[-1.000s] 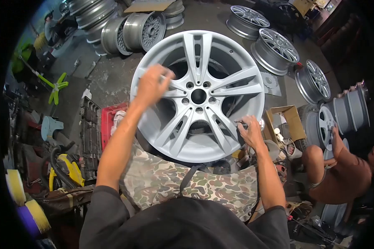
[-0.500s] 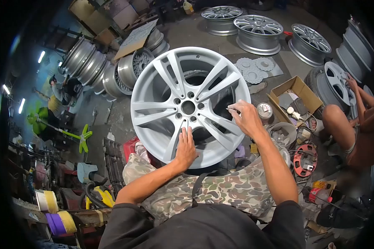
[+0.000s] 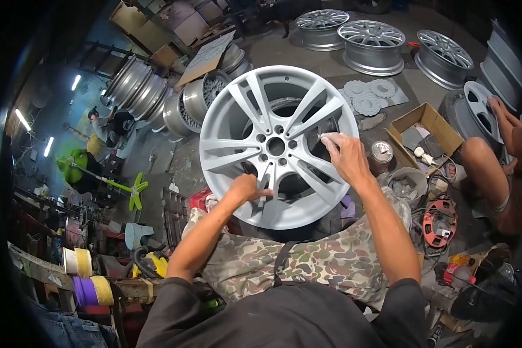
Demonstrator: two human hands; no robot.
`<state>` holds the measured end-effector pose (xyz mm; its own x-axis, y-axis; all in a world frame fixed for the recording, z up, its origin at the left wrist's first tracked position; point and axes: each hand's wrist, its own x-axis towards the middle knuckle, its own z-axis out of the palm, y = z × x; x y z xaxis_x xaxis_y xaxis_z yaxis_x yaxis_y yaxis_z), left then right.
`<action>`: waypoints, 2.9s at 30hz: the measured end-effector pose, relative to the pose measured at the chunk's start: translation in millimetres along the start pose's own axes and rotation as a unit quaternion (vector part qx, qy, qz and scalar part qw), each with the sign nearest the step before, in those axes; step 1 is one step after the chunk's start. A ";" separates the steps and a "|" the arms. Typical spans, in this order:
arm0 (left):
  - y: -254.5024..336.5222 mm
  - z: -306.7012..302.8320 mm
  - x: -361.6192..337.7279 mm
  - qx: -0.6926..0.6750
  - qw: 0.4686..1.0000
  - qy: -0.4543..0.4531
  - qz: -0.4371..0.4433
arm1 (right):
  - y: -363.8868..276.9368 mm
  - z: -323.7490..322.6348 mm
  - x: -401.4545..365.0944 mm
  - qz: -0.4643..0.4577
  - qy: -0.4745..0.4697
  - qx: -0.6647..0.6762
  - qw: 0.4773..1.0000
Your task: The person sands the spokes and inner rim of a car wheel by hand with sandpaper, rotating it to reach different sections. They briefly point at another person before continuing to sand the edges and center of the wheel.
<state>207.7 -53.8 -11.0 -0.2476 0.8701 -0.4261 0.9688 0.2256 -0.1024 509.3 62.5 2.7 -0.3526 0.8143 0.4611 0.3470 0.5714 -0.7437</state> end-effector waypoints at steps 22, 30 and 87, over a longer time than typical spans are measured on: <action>24.2 -181.4 -150.4 -0.122 0.914 0.151 0.357 | -8.2 31.6 6.9 0.063 -0.149 -0.092 0.982; 48.3 -261.3 -241.5 0.117 0.746 0.111 0.646 | -8.4 33.5 1.2 0.052 -0.165 -0.095 0.980; -125.5 -40.7 51.1 -0.105 0.943 0.308 0.064 | 0.8 123.1 79.8 0.028 -0.097 -0.251 0.963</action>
<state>73.1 -19.8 16.7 -0.1482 0.9711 0.1868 0.9844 0.1269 0.1215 374.4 115.4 -20.7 -0.4595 0.8386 0.2927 0.7292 0.5443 -0.4147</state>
